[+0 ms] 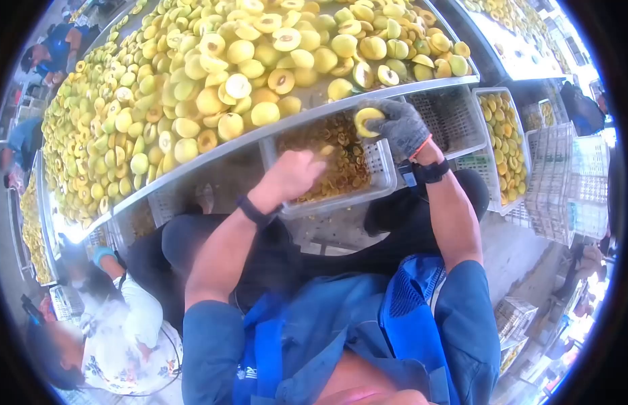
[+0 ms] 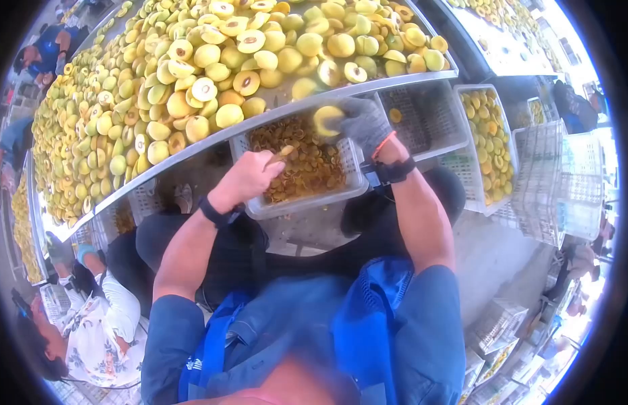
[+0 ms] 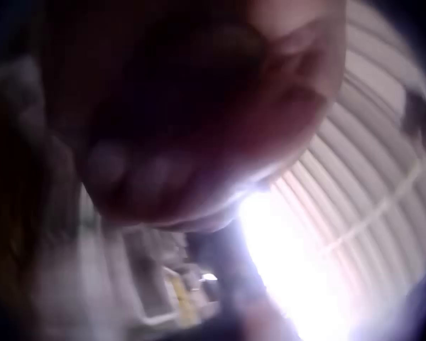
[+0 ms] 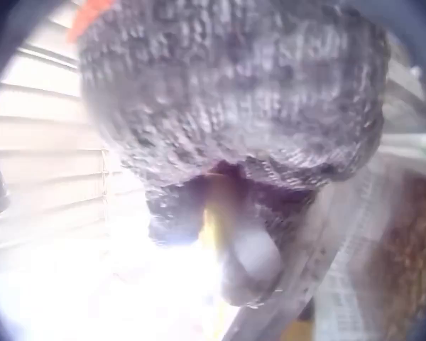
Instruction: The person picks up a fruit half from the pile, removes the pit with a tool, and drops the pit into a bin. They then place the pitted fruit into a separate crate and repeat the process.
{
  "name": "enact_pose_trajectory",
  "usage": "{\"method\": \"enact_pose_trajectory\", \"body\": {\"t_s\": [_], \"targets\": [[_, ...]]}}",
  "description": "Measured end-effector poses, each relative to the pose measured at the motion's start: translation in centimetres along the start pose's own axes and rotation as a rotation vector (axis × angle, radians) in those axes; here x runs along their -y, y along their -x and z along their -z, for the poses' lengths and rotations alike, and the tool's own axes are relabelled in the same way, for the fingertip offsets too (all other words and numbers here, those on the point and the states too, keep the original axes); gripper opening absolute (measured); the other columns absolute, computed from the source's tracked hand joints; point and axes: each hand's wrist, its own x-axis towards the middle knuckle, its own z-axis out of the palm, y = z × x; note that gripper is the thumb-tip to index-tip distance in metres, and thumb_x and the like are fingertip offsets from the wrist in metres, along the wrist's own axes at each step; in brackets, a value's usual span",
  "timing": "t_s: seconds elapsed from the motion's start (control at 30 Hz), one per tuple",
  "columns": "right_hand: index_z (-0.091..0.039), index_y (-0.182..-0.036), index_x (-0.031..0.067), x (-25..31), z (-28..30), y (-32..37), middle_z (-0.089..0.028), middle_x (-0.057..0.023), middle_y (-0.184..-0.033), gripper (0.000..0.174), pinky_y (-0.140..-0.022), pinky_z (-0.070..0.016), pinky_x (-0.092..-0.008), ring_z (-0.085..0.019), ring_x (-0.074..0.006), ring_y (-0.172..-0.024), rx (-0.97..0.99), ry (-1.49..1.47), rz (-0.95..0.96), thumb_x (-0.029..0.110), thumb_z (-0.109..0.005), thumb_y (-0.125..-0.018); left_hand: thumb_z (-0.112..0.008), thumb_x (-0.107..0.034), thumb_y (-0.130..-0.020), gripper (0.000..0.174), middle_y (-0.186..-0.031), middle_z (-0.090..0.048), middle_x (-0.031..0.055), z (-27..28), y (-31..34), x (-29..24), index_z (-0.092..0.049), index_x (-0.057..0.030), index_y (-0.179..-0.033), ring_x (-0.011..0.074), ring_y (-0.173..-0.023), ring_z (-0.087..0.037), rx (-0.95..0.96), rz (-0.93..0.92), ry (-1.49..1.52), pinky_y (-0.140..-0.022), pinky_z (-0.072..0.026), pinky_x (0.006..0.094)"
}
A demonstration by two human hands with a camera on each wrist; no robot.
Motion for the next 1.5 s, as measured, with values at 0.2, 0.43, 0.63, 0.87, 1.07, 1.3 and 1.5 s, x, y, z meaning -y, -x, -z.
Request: {"method": "enact_pose_trajectory", "body": {"t_s": [0.2, 0.43, 0.63, 0.87, 1.07, 1.3, 1.5], "targets": [[-0.074, -0.119, 0.0025, -1.4, 5.5, 0.5, -0.076, -0.0171, -0.110, 0.037, -0.087, -0.0553, -0.0368, -0.073, -0.0278, -0.099, -0.291, 0.528, 0.007, 0.021, -0.076, -0.087, -0.058, -0.041, -0.100, 0.043, -0.072, -0.067, 0.0259, -1.8, -1.2, 1.4, -0.066, -0.0001, -0.089, 0.0460, -0.071, -0.068, -0.407, -0.058, -0.581, -0.064, -0.0545, 0.0541], [-0.073, -0.121, 0.0152, -2.6, 9.4, 1.6, -0.072, -0.0127, -0.111, 0.037, -0.090, -0.0541, -0.0455, -0.070, -0.0342, -0.103, -0.865, 1.282, 0.054, 0.035, -0.069, -0.091, -0.055, -0.043, -0.101, 0.045, -0.079, -0.070, 0.0255, -1.6, -1.9, 0.8, -0.067, -0.0019, -0.089, 0.0449, -0.077, -0.070, -0.426, 0.028, -0.453, -0.070, -0.0556, 0.0532], [-0.077, -0.109, 0.0159, 4.2, 5.5, -3.7, -0.073, -0.0123, -0.104, 0.035, -0.088, -0.0537, -0.0480, -0.070, -0.0336, -0.100, -0.567, 1.322, 0.062, 0.042, -0.065, -0.090, -0.063, -0.036, -0.097, 0.033, -0.082, -0.072, 0.0224, -2.1, -2.2, 0.5, -0.067, -0.0025, -0.094, 0.0404, -0.075, -0.072, -0.542, -0.044, -0.668, -0.068, -0.0567, 0.0503], [-0.078, -0.107, 0.0119, 4.9, 3.2, -9.1, -0.076, -0.0178, -0.106, 0.038, -0.089, -0.0550, -0.0479, -0.072, -0.0366, -0.100, -0.309, 1.308, -0.184, 0.040, -0.068, -0.084, -0.067, -0.036, -0.093, 0.034, -0.082, -0.071, 0.0227, -1.6, -0.7, -0.5, -0.067, -0.0022, -0.092, 0.0408, -0.079, -0.071, -0.535, -0.121, -0.454, -0.071, -0.0558, 0.0485], [-0.072, -0.119, 0.0092, 4.0, 2.1, -7.4, -0.074, -0.0186, -0.108, 0.042, -0.088, -0.0555, -0.0443, -0.071, -0.0347, -0.097, -0.472, 1.091, 0.167, 0.025, -0.078, -0.081, -0.064, -0.037, -0.097, 0.037, -0.082, -0.070, 0.0255, -0.3, -0.2, -1.1, -0.069, -0.0007, -0.093, 0.0435, -0.078, -0.067, -0.406, -0.049, -0.143, -0.072, -0.0530, 0.0489], [-0.065, -0.132, 0.0029, 6.3, -2.8, -2.1, -0.072, -0.0086, -0.108, 0.047, -0.076, -0.0557, -0.0285, -0.067, -0.0129, -0.089, -0.277, 0.267, 0.172, 0.004, -0.076, -0.087, -0.060, -0.026, -0.104, 0.029, -0.067, -0.058, 0.0031, 0.3, 1.1, -4.9, -0.061, -0.0004, -0.090, 0.0117, -0.055, -0.050, -0.241, -0.184, 0.601, -0.054, -0.0425, 0.0288], [-0.058, -0.142, 0.0020, 6.0, -5.2, -0.9, -0.069, -0.0081, -0.116, 0.055, -0.083, -0.0564, -0.0266, -0.064, -0.0093, -0.096, -0.216, 0.433, 0.315, 0.005, -0.075, -0.090, -0.054, -0.025, -0.108, 0.030, -0.062, -0.053, -0.0007, 0.0, 1.2, -7.3, -0.056, -0.0032, -0.088, 0.0068, -0.048, -0.047, -0.260, -0.180, 0.687, -0.045, -0.0368, 0.0249]]}}
